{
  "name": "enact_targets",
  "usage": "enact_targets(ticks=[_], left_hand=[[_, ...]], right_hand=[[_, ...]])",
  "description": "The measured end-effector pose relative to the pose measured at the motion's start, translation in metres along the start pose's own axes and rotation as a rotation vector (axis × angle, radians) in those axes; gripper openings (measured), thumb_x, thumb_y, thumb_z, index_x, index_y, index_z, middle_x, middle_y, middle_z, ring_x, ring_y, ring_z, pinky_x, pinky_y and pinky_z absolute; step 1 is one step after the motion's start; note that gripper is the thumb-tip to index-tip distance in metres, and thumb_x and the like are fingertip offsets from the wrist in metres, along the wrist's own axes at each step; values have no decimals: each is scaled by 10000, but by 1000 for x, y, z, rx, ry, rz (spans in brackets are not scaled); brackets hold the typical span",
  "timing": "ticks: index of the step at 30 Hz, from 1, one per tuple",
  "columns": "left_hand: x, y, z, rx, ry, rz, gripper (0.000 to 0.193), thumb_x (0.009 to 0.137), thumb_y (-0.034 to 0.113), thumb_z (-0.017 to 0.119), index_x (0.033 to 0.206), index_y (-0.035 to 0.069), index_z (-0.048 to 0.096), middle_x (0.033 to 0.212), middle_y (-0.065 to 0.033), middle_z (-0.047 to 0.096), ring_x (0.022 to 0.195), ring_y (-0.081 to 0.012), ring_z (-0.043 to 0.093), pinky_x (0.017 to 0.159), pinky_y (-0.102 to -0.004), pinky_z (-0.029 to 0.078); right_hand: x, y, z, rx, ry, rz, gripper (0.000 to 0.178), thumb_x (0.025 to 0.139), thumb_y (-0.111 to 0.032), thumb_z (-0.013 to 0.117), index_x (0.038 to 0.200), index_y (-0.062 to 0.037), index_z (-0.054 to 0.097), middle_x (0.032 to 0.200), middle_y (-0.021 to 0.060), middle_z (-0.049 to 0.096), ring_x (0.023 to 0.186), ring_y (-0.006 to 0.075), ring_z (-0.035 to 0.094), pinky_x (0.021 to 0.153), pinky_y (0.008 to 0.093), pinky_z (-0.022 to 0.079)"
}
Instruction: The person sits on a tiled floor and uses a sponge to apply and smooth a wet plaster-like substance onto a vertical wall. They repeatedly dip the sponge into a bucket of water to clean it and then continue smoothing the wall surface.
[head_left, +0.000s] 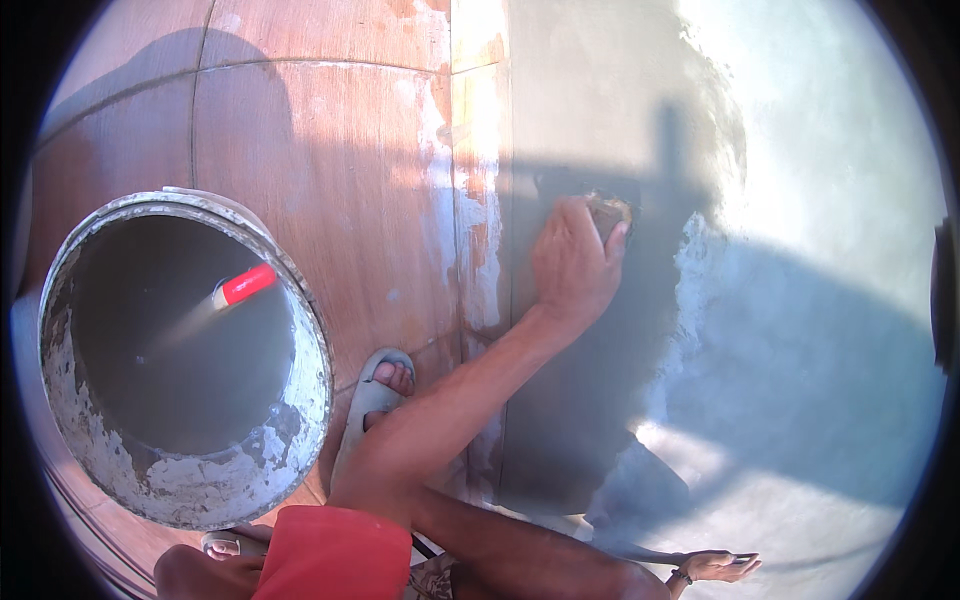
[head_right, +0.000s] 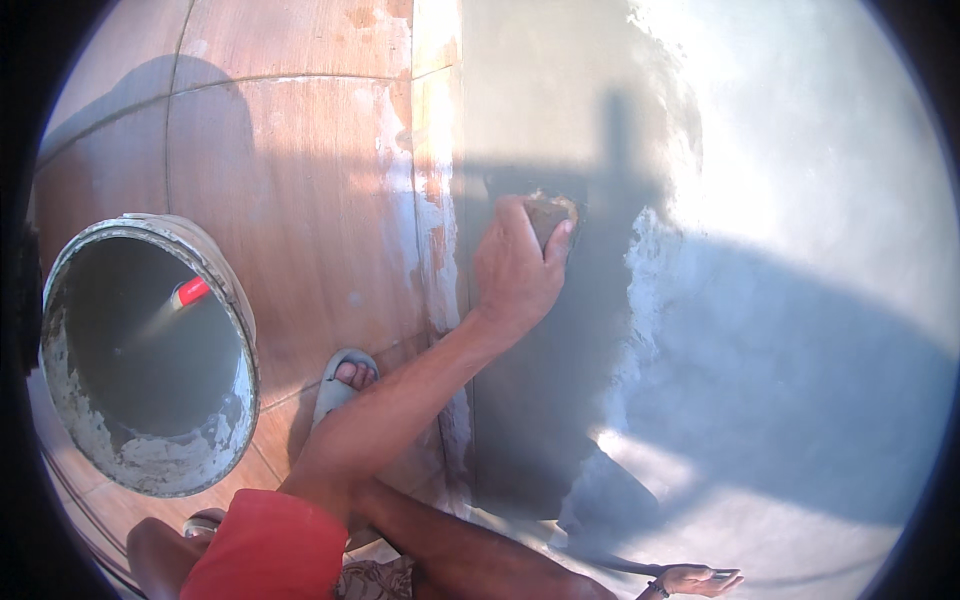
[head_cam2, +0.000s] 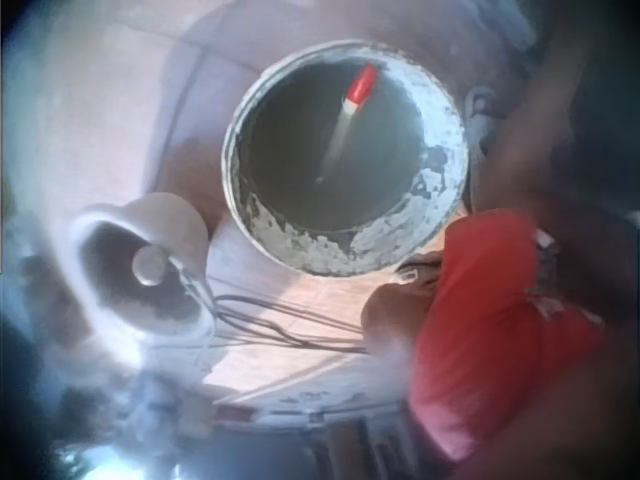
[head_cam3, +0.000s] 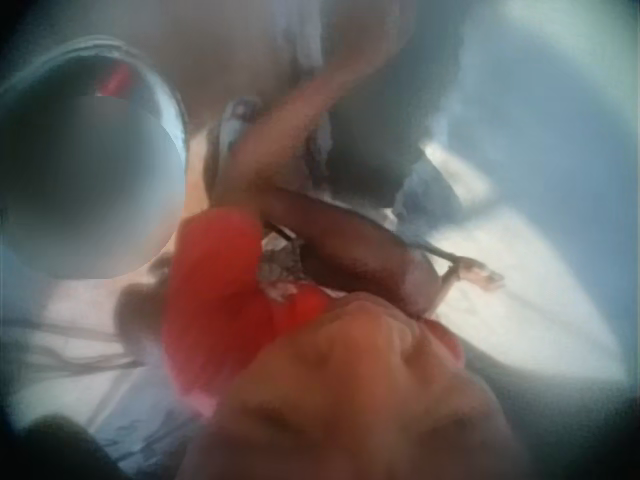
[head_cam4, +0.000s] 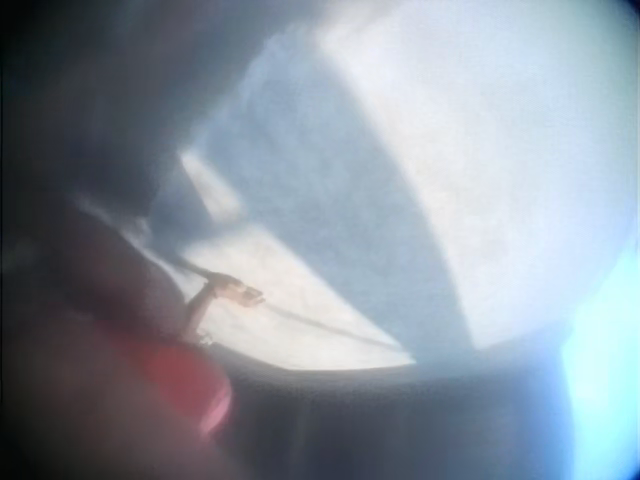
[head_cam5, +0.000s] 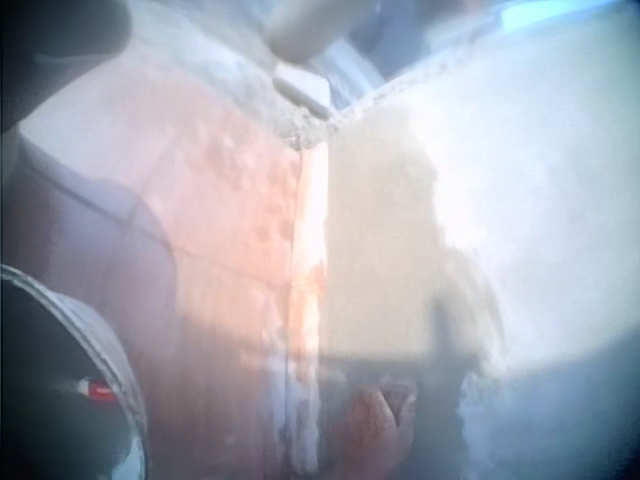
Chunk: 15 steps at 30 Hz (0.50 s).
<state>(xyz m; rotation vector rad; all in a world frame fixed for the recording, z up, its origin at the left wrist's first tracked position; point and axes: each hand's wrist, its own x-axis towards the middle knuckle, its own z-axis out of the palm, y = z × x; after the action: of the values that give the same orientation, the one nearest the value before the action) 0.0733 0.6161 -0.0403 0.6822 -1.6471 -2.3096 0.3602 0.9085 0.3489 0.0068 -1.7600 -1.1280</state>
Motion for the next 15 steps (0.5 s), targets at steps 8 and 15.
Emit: enact_targets(ticks=[8,15], left_hand=[[-50,-3,10,-10,-74,292,364,845,172,690,1028,-30,449,974,-216,529,864,-369,583,725,-450,473],[3,45,19,22,-36,283,414,861,204,677,1089,-41,434,985,-223,538,866,-399,593,745,-460,485]], right_hand=[[-1,7,-4,-68,-12,-32,747,983,-618,197,1403,-50,439,1454,195,406,1364,352,345,1092,523,264],[-5,5,0,-37,-13,-18,758,982,-626,193,1414,-47,425,1454,182,408,1371,354,338,1093,527,265]])
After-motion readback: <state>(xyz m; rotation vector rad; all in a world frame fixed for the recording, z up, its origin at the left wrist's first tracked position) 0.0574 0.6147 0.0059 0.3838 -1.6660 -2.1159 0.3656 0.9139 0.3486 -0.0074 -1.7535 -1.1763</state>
